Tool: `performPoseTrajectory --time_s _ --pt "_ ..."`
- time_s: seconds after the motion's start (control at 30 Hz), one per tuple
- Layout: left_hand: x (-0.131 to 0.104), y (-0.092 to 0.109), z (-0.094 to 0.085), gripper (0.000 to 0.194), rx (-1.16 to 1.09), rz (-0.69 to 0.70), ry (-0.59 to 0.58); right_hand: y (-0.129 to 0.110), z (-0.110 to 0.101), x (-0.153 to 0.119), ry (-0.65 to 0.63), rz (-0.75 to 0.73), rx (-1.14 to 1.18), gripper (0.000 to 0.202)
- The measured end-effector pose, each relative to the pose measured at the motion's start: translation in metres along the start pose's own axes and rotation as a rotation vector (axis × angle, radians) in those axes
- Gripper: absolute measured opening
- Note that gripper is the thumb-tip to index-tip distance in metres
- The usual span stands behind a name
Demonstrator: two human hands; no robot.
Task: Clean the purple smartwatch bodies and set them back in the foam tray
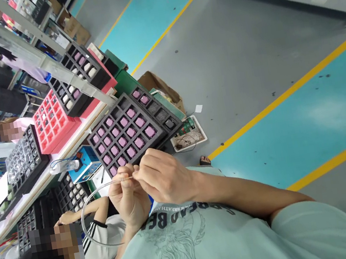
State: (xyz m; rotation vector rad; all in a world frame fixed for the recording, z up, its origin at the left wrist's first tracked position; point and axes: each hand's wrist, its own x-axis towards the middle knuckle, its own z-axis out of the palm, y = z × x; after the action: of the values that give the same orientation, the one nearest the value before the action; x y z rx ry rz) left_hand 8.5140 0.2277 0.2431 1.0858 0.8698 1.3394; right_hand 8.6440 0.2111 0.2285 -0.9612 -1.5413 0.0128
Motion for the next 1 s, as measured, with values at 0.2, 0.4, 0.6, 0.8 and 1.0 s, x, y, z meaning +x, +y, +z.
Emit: performPoseTrajectory --time_s 0.2,0.4,0.6,0.8,1.0 --pt "0.001 0.0 -0.003 0.022 0.009 -0.008 0.015 -0.001 0.004 -0.001 -0.004 0.016 0.031 0.018" --pt "0.003 -0.001 -0.006 0.025 -0.012 -0.018 0.021 -0.001 0.006 -0.001 -0.017 0.056 0.084 0.019" --pt "0.008 0.001 -0.01 0.024 -0.024 -0.087 0.042 -0.003 0.009 0.007 -0.083 0.152 0.096 0.017" --pt "0.008 0.001 -0.013 0.026 -0.08 -0.152 0.044 -0.004 0.01 0.009 -0.033 0.202 0.082 0.014" --pt "0.007 0.001 -0.018 0.026 -0.071 -0.178 0.045 -0.005 0.007 0.007 -0.057 0.176 0.016 0.014"
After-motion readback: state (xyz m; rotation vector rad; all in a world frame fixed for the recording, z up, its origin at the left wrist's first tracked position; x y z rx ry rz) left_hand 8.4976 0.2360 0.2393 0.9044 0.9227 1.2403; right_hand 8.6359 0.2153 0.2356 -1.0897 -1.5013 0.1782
